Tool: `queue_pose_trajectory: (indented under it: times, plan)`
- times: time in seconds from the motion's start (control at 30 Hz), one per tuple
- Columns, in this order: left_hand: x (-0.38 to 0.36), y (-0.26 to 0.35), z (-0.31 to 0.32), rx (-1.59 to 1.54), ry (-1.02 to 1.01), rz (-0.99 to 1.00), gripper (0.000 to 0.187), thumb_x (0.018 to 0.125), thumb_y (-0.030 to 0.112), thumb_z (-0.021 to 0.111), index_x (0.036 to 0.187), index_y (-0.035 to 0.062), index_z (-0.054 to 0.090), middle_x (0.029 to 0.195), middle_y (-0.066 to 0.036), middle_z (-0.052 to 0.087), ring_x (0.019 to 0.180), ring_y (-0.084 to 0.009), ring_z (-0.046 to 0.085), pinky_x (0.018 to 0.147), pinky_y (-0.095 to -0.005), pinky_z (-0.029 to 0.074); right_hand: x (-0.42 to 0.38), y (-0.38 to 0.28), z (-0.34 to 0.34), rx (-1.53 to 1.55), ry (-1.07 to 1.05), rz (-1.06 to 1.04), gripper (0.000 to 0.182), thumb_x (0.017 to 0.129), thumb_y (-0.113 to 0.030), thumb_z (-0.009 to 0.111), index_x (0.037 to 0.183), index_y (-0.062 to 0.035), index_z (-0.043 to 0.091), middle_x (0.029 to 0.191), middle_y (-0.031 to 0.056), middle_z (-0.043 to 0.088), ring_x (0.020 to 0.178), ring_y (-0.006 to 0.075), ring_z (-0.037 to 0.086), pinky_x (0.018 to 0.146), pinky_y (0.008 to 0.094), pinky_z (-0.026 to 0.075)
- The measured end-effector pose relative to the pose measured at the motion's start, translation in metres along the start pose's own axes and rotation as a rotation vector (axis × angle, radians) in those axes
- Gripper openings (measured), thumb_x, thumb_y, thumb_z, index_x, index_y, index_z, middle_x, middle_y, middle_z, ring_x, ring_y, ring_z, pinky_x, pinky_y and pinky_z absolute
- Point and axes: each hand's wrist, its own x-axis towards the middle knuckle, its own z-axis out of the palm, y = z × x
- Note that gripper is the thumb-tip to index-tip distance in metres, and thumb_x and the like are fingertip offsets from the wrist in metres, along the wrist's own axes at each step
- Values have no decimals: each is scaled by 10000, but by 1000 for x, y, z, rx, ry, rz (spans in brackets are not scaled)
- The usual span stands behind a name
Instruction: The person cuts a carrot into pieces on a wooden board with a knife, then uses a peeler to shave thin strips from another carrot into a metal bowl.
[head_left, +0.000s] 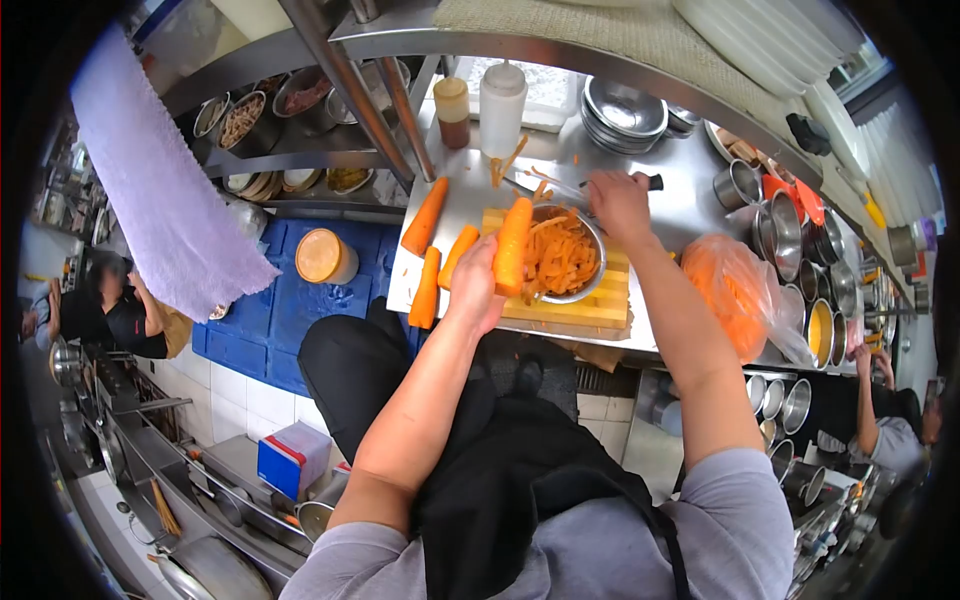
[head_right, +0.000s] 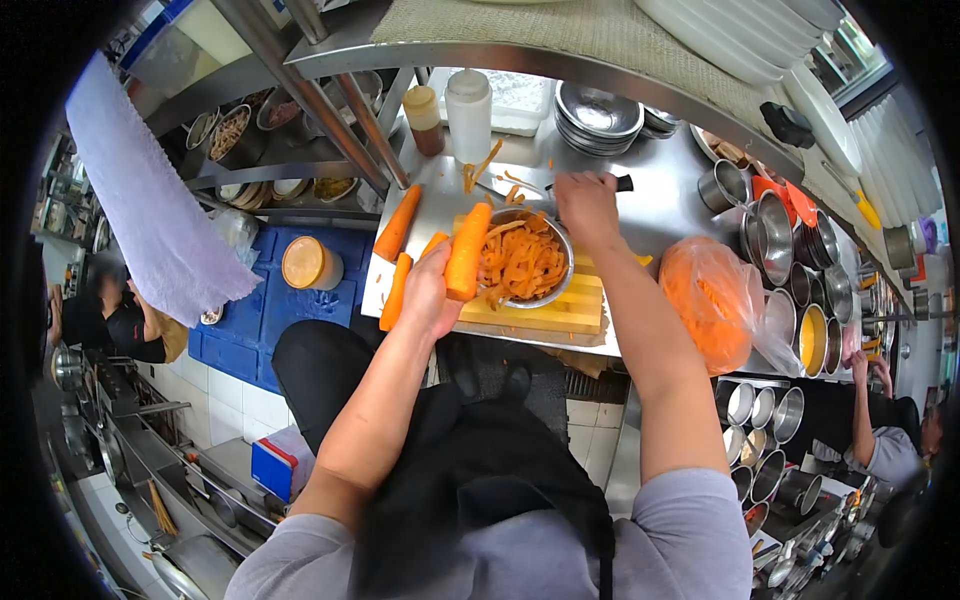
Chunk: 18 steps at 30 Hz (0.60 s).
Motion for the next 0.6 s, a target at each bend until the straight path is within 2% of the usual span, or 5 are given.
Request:
queue_pose_trajectory:
  times: [0.1,0.3,0.37,0.43,0.6]
  plan:
    - [19,-11,-19,-40,134,-1,344,1091,309,403,1223,29,553,975,-109,640,805,-220,622,714,-351,509,-12,-6,-12,69,69,125,68,921,-185,617,886,-125,617,811,56,666,854,274,638,823,453,387]
    - [8,-3,-4,-11,90,-20,354,1096,313,395,1236,20,536,1015,-124,616,837,-229,620,752,-381,515,-32,-57,-35,308,16,313,93,931,-197,642,893,-115,623,788,68,645,831,288,626,839,448,392]
    - [11,-6,-10,-1,71,-20,351,1097,305,390,1244,18,528,1036,-127,613,858,-230,621,775,-390,516,-36,-78,-45,497,100,293,91,930,-190,645,891,-110,623,784,69,638,809,297,618,848,447,392]
    - [12,-7,-11,4,52,-11,348,1098,296,385,1251,15,520,1058,-131,611,879,-231,622,798,-398,517,-39,-98,-52,506,111,260,96,922,-180,654,876,-106,615,780,66,631,797,294,612,850,439,387]
    - [13,-9,-7,-103,109,21,290,1091,230,368,1204,19,533,1062,-111,602,945,-218,614,833,-394,517,-34,-133,-60,552,214,20,77,878,-152,688,856,-111,627,763,42,607,786,262,601,835,429,375]
